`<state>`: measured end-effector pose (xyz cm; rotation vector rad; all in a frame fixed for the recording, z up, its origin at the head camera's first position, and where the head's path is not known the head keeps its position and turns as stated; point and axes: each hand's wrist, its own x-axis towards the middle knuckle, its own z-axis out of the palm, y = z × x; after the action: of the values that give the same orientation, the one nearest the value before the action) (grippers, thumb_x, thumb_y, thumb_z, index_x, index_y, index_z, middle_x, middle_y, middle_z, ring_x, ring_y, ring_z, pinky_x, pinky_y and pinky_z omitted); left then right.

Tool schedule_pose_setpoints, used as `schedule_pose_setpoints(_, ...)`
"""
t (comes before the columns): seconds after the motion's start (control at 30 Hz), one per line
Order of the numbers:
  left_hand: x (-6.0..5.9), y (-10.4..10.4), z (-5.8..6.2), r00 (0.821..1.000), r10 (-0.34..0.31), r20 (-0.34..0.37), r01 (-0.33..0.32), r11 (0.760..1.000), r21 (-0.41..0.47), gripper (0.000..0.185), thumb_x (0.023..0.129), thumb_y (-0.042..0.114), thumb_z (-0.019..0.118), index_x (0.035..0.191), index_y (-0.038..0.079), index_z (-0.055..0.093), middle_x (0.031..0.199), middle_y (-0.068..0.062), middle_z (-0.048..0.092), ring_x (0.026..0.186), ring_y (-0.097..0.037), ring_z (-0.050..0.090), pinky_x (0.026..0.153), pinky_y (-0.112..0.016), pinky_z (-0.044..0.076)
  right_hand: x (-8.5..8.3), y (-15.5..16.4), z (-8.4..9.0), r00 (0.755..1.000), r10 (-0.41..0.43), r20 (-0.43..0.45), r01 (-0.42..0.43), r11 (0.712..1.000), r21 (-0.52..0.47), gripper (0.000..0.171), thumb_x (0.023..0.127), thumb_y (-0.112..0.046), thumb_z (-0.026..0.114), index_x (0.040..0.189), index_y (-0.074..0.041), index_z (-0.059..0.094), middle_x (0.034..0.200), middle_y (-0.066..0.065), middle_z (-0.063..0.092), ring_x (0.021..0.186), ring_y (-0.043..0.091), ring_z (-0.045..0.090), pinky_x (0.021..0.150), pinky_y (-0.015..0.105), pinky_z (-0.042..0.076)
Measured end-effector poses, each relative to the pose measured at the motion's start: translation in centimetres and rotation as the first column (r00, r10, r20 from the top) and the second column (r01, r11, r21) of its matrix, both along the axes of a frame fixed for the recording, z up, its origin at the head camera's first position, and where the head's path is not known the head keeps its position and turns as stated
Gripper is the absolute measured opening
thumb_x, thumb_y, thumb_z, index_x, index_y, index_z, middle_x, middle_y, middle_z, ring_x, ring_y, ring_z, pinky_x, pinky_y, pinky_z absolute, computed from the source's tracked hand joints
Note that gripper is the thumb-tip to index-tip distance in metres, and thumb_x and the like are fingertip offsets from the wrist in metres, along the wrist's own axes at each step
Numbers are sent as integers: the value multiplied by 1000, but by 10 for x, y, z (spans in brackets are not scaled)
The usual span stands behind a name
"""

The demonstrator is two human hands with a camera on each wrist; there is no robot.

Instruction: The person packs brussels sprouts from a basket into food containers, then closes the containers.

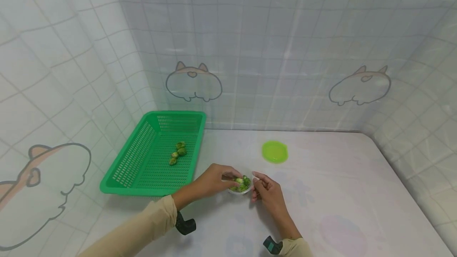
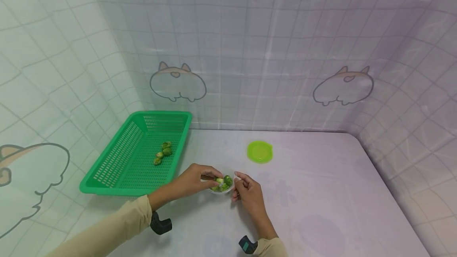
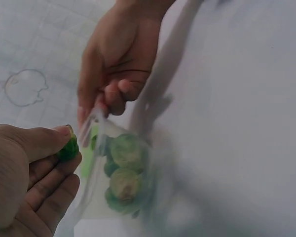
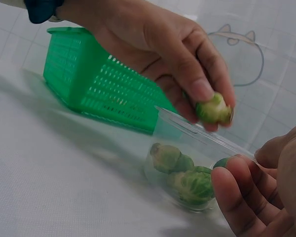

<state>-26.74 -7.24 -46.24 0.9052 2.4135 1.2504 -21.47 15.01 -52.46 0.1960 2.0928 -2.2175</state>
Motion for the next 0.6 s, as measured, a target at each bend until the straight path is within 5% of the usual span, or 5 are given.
schedule_pose_setpoints(0.6, 4, 17, -6, 998, -61, 10, 62, 992, -111, 19, 92, 18, 76, 110, 14, 77, 104, 7, 76, 95, -2, 68, 83, -23, 56, -1, 1, -4, 1000, 1, 1, -1, 1000, 1, 36, 101, -17, 64, 135, -4, 63, 83, 17, 67, 61, 17, 64, 60, 31, 61)
